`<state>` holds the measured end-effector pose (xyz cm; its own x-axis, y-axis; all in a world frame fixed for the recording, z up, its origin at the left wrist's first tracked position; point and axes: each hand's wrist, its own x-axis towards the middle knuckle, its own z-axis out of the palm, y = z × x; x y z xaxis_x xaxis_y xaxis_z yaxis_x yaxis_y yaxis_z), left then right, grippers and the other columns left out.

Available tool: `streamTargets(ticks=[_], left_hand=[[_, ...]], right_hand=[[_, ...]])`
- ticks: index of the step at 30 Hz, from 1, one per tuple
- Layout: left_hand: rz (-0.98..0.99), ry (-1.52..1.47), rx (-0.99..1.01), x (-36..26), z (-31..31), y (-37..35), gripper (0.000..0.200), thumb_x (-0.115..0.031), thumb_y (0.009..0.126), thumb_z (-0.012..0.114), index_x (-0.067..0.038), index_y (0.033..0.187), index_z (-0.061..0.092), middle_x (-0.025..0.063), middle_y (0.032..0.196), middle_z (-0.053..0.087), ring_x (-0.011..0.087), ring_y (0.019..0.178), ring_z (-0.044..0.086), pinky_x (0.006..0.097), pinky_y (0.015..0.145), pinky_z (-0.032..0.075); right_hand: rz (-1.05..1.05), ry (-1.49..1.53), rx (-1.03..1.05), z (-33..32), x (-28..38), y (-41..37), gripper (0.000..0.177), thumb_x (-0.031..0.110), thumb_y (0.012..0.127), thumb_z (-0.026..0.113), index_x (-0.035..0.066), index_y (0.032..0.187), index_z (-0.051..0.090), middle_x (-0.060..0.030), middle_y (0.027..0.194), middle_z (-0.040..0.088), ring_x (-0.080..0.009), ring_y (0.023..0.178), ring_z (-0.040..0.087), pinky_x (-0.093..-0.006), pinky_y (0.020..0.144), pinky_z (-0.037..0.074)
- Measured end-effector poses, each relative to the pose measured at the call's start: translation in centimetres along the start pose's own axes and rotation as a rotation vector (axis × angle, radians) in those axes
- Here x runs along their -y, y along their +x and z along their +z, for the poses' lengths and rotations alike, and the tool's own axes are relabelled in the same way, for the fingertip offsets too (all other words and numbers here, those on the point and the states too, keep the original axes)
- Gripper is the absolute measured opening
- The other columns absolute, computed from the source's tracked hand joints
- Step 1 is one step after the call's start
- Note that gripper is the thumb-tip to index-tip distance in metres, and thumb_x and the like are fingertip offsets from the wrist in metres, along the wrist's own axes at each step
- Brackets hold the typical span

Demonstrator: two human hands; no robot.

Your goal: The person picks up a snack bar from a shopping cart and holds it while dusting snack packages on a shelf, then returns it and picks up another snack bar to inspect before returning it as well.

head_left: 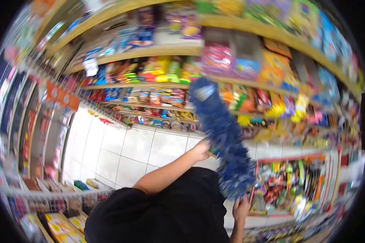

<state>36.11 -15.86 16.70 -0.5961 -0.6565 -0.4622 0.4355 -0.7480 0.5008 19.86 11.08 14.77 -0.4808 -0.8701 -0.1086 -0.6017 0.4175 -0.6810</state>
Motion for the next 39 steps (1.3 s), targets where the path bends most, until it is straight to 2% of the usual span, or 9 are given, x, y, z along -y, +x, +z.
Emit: streamTargets(ticks=[3,8,10,13,17,20,24,32,39], left_hand=[[0.091,-0.111,-0.019,-2.4,-7.8,-2.1,0.030,-0.022,0.094,0.042,-0.002,0.114,0.052,0.0083,0.106,0.061,0.0196,0.094,0.059,0.0351,0.084,0.047],[0.124,-0.200,-0.174,-5.8,-16.2,-9.8,0.023,-0.020,0.093,0.043,-0.005,0.104,0.056,0.0064,0.090,0.061,0.0175,0.079,0.059,0.0336,0.073,0.048],[0.257,-0.444,-0.002,-7.1,-22.8,-11.9,0.021,-0.018,0.092,0.045,-0.005,0.101,0.058,0.0058,0.088,0.061,0.0174,0.079,0.059,0.0338,0.074,0.048],[0.429,-0.191,-0.363,-11.1,-22.8,-16.8,0.018,-0.016,0.091,0.047,-0.005,0.099,0.058,0.0049,0.084,0.061,0.0161,0.076,0.058,0.0317,0.071,0.049],[0.334,-0.107,-0.377,-12.7,-26.3,-22.6,0.020,-0.024,0.094,0.045,-0.008,0.099,0.057,0.0030,0.081,0.058,0.0138,0.071,0.057,0.0308,0.066,0.050],[0.439,-0.469,-0.431,-12.5,-30.4,-24.6,0.022,-0.027,0.093,0.046,-0.009,0.099,0.056,0.0015,0.078,0.058,0.0120,0.066,0.056,0.0289,0.062,0.049],[0.571,-0.301,-0.616,-13.0,-29.5,-26.2,0.021,-0.029,0.093,0.048,-0.011,0.099,0.057,-0.0005,0.077,0.060,0.0110,0.064,0.058,0.0245,0.055,0.048],[0.537,-0.146,-0.660,-10.4,-34.1,-28.8,0.021,-0.016,0.091,0.050,-0.003,0.107,0.057,0.0004,0.072,0.057,0.0109,0.060,0.057,0.0222,0.051,0.046],[0.520,0.266,-0.548,-11.6,-33.8,-29.5,0.032,-0.012,0.083,0.064,0.002,0.111,0.058,0.0010,0.086,0.063,0.0049,0.071,0.055,0.0194,0.063,0.046]], right_hand=[[-0.098,-0.154,0.154,2.2,4.6,2.8,0.014,0.018,0.083,0.054,0.004,0.081,0.052,-0.0223,0.062,0.054,-0.0434,0.061,0.054,-0.0471,0.051,0.041],[-0.364,-0.192,0.281,7.8,12.6,7.1,0.022,0.030,0.082,0.058,0.008,0.085,0.055,-0.0209,0.064,0.059,-0.0401,0.061,0.058,-0.0472,0.054,0.045],[-0.483,-0.271,0.365,9.5,16.6,7.4,0.024,0.032,0.082,0.059,0.008,0.085,0.056,-0.0202,0.063,0.059,-0.0398,0.061,0.058,-0.0471,0.054,0.045],[-0.550,-0.201,0.402,13.4,21.8,7.2,0.022,0.029,0.081,0.060,0.008,0.084,0.056,-0.0195,0.063,0.058,-0.0399,0.061,0.058,-0.0466,0.054,0.045],[-0.579,-0.122,0.419,18.6,26.9,6.4,0.023,0.031,0.083,0.058,0.008,0.084,0.056,-0.0191,0.061,0.058,-0.0397,0.061,0.058,-0.0471,0.055,0.045],[-0.634,-0.096,0.495,20.5,30.0,5.4,0.026,0.035,0.084,0.056,0.009,0.086,0.057,-0.0184,0.062,0.059,-0.0392,0.061,0.059,-0.0468,0.056,0.046],[-0.630,-0.161,0.589,22.1,31.9,4.0,0.028,0.038,0.084,0.054,0.010,0.086,0.057,-0.0179,0.063,0.060,-0.0391,0.064,0.059,-0.0469,0.059,0.047],[-0.629,-0.182,0.667,22.2,32.3,3.5,0.028,0.037,0.084,0.055,0.009,0.084,0.057,-0.0184,0.064,0.060,-0.0393,0.065,0.059,-0.0471,0.059,0.046],[-0.529,-0.224,0.609,21.9,30.7,3.4,0.028,0.037,0.084,0.055,0.009,0.082,0.058,-0.0186,0.062,0.059,-0.0395,0.064,0.059,-0.0465,0.059,0.046]])
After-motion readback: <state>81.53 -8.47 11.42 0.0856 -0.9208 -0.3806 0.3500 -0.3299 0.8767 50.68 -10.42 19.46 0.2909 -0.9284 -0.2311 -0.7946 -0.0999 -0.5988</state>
